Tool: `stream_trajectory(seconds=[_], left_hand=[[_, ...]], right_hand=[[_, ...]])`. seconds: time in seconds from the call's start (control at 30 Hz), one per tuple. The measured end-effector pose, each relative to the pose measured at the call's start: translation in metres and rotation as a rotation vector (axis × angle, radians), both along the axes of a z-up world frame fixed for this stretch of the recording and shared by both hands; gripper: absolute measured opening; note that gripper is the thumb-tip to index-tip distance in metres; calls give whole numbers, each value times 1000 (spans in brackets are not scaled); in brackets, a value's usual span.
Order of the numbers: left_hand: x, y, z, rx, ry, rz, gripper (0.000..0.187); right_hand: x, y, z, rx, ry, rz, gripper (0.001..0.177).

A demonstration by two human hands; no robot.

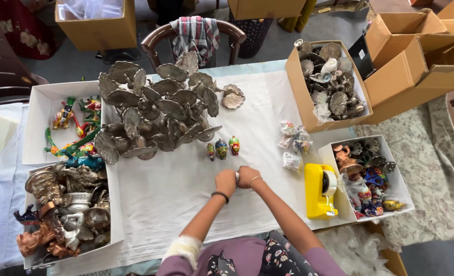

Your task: The person sits at a table and wipes small, colorful decorative figurines with a white cloth. They handle the figurines one by one, turning them over to clean different sides, and place them back on the table surface.

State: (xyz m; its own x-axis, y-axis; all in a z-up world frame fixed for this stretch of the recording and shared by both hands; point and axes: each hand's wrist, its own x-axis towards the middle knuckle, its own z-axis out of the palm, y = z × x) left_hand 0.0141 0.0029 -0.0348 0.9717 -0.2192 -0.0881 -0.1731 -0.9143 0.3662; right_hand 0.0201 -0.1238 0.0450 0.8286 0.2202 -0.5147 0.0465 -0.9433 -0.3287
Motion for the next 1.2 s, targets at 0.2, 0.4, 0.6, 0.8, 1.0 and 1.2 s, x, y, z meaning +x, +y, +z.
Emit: stream_trajectory(seconds=[0.2,0.4,0.6,0.8,1.0,1.2], left_hand=[[31,11,32,-10,221,-81,12],[-41,5,61,-68,-93,-49,12],[-54,1,57,-20,-136,17,10],[-72,3,57,103,-288,-46,4],[-52,7,63,24,-165,-46,6],[-24,5,69,-3,-31,-16,7]], right_hand=[[-48,29,26,237,-883,-240,25],[-55,7,4,239,-831,-152,21],[-31,1,33,77,-347,32,23],[12,6,46,-157,283,294,47],[21,-50,17,538,576,31,41],[-6,-83,-2,1218,97,-1094,52]])
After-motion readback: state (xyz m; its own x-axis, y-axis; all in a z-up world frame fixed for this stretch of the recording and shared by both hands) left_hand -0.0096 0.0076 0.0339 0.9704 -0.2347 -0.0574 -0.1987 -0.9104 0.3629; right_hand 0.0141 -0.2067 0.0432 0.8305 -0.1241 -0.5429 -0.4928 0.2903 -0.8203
